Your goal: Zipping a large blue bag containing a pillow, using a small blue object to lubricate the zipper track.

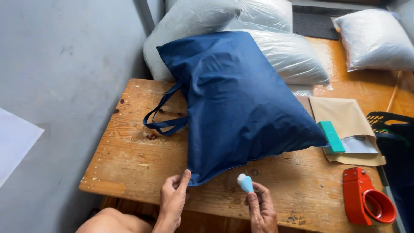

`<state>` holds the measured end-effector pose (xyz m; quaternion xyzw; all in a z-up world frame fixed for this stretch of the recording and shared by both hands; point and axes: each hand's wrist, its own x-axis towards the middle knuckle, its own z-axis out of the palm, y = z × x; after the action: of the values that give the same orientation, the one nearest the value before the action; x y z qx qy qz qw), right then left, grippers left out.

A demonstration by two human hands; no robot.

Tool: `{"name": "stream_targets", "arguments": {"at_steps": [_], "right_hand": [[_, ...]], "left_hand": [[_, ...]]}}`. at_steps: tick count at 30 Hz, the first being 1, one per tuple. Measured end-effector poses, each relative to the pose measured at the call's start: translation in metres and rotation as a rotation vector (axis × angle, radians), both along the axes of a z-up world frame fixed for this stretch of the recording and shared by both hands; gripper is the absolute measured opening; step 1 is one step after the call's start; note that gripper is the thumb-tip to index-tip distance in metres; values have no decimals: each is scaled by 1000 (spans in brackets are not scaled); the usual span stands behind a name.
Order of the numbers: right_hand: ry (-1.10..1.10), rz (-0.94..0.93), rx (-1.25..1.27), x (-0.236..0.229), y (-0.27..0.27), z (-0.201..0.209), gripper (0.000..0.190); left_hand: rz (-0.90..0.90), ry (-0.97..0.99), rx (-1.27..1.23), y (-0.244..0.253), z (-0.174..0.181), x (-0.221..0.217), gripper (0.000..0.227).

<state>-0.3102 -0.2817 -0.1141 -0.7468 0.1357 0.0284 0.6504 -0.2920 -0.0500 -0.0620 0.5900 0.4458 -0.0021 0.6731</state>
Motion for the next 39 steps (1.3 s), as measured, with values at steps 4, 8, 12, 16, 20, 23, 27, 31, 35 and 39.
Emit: {"name": "stream_targets", "arguments": {"at_steps": [4, 8, 12, 16, 20, 23, 27, 31, 35, 39], "right_hand": [[-242, 28, -139, -10, 17, 18, 47], [-618, 242, -45, -15, 72, 49, 45], [-644, 302, -403, -8, 81, 18, 47], [-534, 125, -531, 8, 59, 2, 44], [-582, 386, -214, -15, 82, 8, 47], [-662, 389, -257, -5, 74, -1, 54], [-558, 92, -339, 12, 53, 19, 42], [-610, 153, -359, 4, 62, 14, 46], [-366, 340, -91, -6, 76, 38, 38], [-475, 180, -169, -1, 57, 41, 37]], "left_hand": [[193, -85, -528, -9, 13, -14, 42], [161, -261, -636, -6, -31, -17, 17], [90, -403, -583, -7, -48, -22, 14], [33, -392, -550, -14, -34, -25, 18], [103, -419, -588, -16, -46, -26, 18], [96, -429, -536, -14, -46, -25, 23], [94, -392, -527, -26, -6, -29, 23], [139, -323, -533, -42, 25, -30, 68], [253, -480, -563, -42, -45, -22, 23], [166, -533, -511, -44, -27, -31, 18]]}}
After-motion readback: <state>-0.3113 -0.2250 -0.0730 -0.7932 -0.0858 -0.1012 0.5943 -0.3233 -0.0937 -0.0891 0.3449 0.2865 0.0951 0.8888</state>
